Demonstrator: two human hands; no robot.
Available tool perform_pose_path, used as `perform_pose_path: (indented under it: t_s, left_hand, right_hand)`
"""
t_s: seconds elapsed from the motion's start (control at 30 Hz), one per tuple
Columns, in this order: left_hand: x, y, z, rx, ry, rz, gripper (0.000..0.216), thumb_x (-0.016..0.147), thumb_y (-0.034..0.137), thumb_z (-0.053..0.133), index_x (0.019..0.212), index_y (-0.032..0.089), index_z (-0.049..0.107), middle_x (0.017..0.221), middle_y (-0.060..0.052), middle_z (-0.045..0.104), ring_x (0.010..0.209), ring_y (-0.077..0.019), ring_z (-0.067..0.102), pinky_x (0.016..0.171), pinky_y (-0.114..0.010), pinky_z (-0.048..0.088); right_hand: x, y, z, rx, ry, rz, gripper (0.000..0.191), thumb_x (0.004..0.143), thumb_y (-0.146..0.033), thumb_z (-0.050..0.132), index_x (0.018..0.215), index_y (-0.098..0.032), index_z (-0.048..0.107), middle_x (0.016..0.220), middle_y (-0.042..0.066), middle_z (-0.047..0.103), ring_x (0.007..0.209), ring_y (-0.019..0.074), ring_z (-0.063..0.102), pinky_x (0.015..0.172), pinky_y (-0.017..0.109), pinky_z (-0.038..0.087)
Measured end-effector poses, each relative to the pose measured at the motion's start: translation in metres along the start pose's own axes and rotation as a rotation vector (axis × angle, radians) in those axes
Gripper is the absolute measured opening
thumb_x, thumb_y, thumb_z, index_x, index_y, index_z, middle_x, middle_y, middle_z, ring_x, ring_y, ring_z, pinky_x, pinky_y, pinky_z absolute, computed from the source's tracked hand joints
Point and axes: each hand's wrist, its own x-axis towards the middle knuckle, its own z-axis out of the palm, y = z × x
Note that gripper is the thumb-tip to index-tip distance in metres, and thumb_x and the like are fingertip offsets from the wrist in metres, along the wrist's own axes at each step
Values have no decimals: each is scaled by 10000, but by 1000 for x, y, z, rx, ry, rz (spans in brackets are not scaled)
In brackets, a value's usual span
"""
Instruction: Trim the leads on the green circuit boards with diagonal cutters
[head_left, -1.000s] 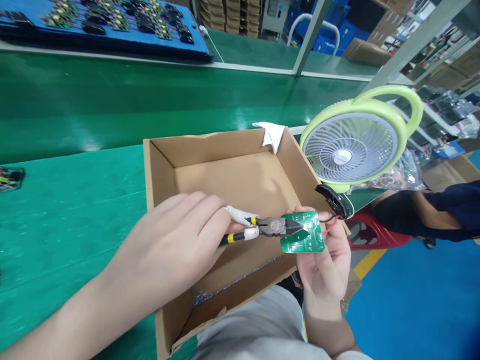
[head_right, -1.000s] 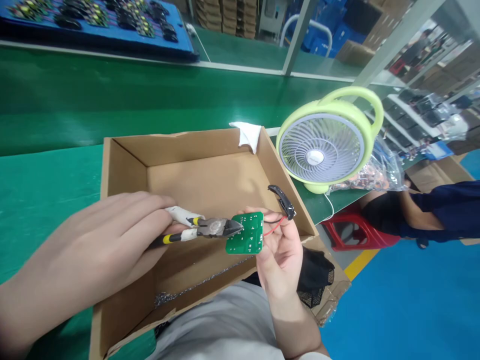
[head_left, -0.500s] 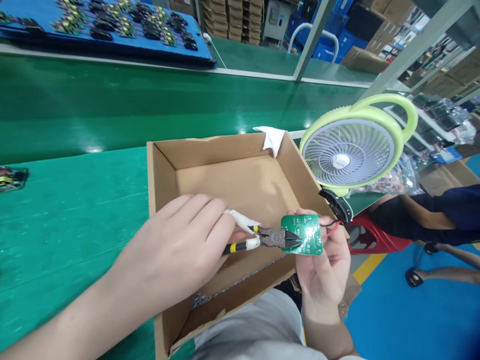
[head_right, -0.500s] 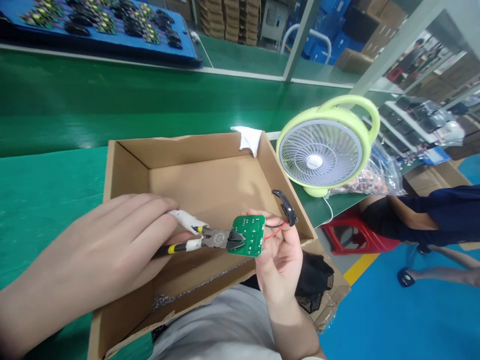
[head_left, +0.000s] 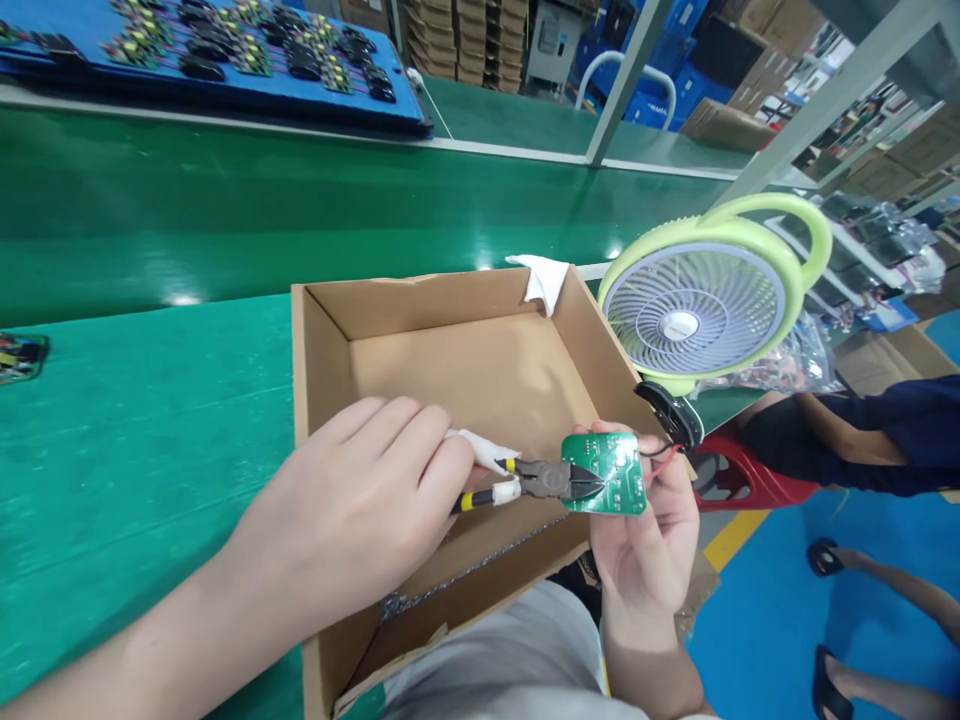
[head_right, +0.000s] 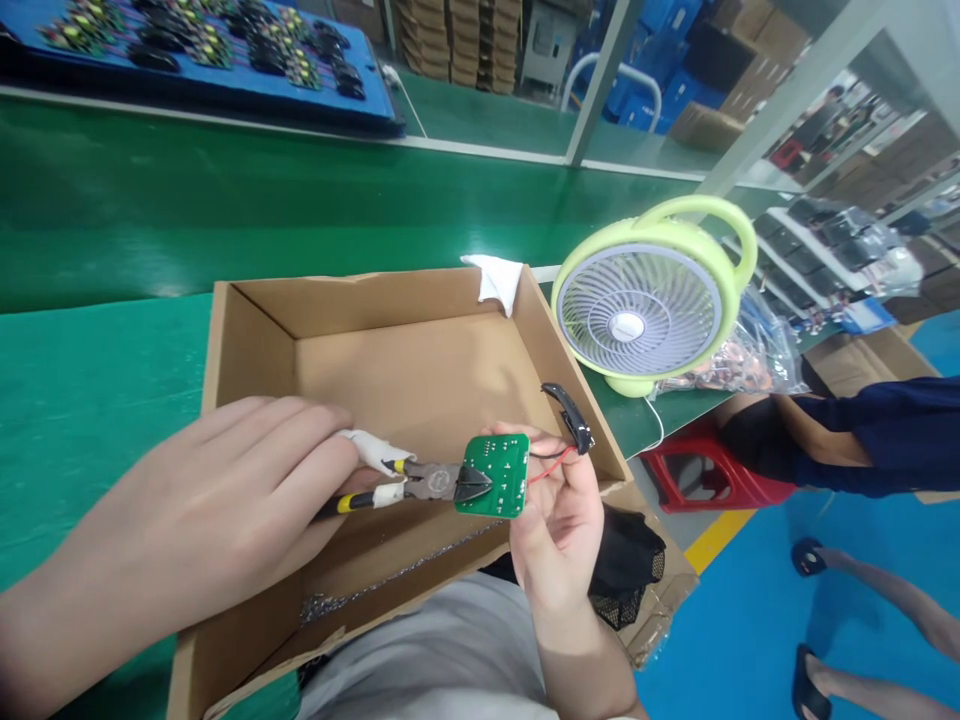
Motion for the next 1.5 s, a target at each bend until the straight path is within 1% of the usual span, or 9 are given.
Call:
perform_pose_path:
  t_s: [0.1,0.23,0.33,0.43,0.6,0.73,0.9,1.2,1.5]
  left_hand:
    - [0,0,4,-14,-5,-3,223,923,183,511,718,271,512,656,-32,508,610,-220,493,547,-397,385]
    - [0,1,8,-42,22,-32,237,925,179,472,710,278,466,637,-27,481,591,-223,455,539,-393,353]
    - [0,1,7,-64,20,-38,226,921,187,487,716,278,458,642,-20,482,588,-220,457,542,-393,356]
    - [1,-1,5,-54,13,-55,223,946,212,470,733,279,476,664,-26,506,606,-220,485,560,-403,372]
    - [1,-1,5,-57,4,-58,250,990,231,398,761,266,492,713,-46,552,652,-230,522,598,-410,419]
    - [0,1,4,-32,3,-49,205,965,231,471,764,267,487,704,-36,538,646,-232,527,585,-407,402]
    - [-2,0,2,-28,-21,-39,186,892,209,574,752,277,472,674,-7,501,619,-219,521,564,-394,376]
    - [-2,-1,8,-70,21,-32,205,895,202,506,710,279,463,627,-26,495,586,-222,483,531,-400,389]
    - [1,-2,8,-25,26,-20,302,989,207,377,713,267,483,639,-23,515,594,-209,473,550,-396,386]
  right_hand:
    - [0,0,0,1,-9,-7,233,895,-318,775,1114,-268,711,1162,105,775,1117,309,749,994,551,598]
    - [0,0,1,42,-36,-4,230,911,-293,764,1135,-271,721,1186,95,774,1130,275,748,1008,496,601]
    - [0,0,1,29,-18,2,229,902,-309,777,1120,-268,721,1173,101,777,1127,288,749,1009,525,601]
    - [0,0,1,26,-12,3,228,903,-314,776,1119,-269,721,1174,105,780,1123,297,750,1005,551,600]
    - [0,-1,1,37,-20,6,217,918,-304,762,1129,-277,720,1194,97,775,1118,289,750,980,525,612]
    - [0,0,1,-20,14,-4,237,891,-347,786,1099,-271,703,1162,114,777,1101,314,750,941,548,620]
    - [-1,0,2,-18,7,-10,236,895,-339,779,1107,-270,701,1168,115,775,1100,312,755,965,564,614]
    - [1,0,0,53,-52,-10,232,924,-278,752,1154,-267,719,1206,89,764,1161,269,734,1010,470,601]
    - [-1,-1,0,19,-24,-22,229,909,-295,766,1134,-271,730,1186,81,763,1145,270,737,1010,469,604]
